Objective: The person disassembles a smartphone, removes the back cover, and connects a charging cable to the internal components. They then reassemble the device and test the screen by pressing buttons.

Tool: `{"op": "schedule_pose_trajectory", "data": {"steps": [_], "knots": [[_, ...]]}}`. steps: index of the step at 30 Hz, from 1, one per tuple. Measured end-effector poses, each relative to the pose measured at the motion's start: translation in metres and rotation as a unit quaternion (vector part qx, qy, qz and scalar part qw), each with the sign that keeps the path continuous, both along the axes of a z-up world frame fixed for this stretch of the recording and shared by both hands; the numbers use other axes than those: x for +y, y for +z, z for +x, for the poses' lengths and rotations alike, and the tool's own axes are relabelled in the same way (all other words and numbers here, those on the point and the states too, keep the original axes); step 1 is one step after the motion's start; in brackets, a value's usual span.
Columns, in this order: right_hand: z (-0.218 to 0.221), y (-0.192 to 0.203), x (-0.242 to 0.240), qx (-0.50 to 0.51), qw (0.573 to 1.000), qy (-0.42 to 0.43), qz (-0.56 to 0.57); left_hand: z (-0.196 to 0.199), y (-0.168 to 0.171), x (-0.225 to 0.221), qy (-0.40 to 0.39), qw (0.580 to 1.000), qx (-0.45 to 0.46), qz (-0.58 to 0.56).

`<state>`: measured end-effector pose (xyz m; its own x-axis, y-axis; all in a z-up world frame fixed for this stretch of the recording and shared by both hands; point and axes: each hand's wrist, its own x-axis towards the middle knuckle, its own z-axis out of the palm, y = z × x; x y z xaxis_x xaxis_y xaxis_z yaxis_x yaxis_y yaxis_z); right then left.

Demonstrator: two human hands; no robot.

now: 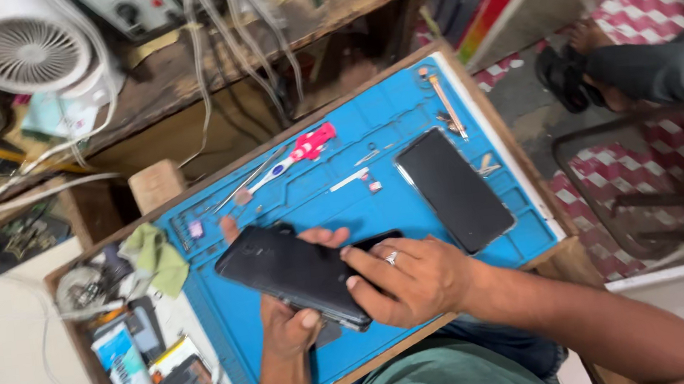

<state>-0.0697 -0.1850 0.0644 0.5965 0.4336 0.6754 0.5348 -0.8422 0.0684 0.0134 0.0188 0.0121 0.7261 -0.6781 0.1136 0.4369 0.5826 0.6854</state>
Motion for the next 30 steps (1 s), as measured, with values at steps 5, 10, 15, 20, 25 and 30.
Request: {"op": "schedule_pose_trajectory", "data": {"steps": [5,10,15,20,25,30], "knots": [[-0.001,-0.003,-0.006,0.001,0.999,0.012,0.051,-0.002,0.017,-0.009,0.069,0.996,-0.049,0.033],[-0.009,-0.013,-0.012,0.019,0.991,0.043,0.121,-0.002,0.027,-0.012,0.097,0.981,-0.137,0.099],[-0.009,-0.02,-0.004,0.072,0.972,0.03,0.223,0.003,0.034,-0.015,0.118,0.969,-0.165,0.141],[-0.015,0.007,-0.01,0.138,0.939,-0.016,0.315,0.004,0.047,-0.013,0.144,0.91,-0.277,0.272],[-0.014,0.046,-0.006,0.198,0.885,-0.023,0.421,0.001,0.058,-0.026,0.165,0.839,-0.368,0.365],[0.007,0.061,-0.004,0.172,0.91,0.004,0.377,-0.006,0.067,-0.04,0.157,0.82,-0.353,0.421]]}}
